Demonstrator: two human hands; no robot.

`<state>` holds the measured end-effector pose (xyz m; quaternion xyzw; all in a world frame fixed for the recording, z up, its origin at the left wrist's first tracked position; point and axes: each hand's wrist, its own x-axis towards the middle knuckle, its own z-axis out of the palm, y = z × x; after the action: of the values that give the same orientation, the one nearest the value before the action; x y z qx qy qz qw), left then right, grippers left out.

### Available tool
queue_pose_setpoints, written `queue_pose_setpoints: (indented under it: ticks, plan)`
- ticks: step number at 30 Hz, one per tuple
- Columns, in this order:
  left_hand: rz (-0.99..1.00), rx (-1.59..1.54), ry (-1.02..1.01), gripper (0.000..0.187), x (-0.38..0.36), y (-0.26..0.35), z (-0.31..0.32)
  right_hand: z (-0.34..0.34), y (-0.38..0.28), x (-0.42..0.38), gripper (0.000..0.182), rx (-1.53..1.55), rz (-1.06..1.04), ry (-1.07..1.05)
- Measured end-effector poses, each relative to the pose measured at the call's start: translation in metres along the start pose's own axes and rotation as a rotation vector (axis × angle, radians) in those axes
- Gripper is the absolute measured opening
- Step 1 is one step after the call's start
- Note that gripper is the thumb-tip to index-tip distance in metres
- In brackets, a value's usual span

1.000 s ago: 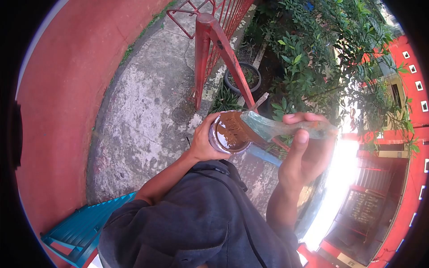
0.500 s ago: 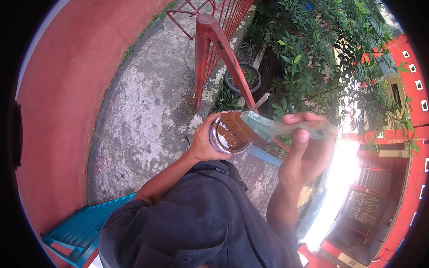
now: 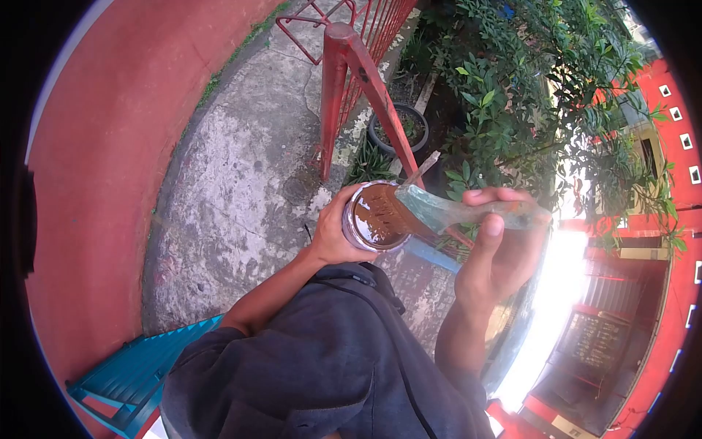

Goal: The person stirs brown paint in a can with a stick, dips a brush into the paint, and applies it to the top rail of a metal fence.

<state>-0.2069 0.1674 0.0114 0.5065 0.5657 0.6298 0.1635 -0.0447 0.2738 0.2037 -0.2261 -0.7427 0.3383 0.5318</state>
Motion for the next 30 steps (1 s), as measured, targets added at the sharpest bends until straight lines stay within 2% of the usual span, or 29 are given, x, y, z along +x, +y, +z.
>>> queue_pose_setpoints:
  ticks: [30]
  plan:
    - [-0.025,-0.017,-0.002,0.112,0.0017,-0.0033,-0.0090,0.0086,0.0010,-0.0006,0.032,0.008,-0.001,-0.001]
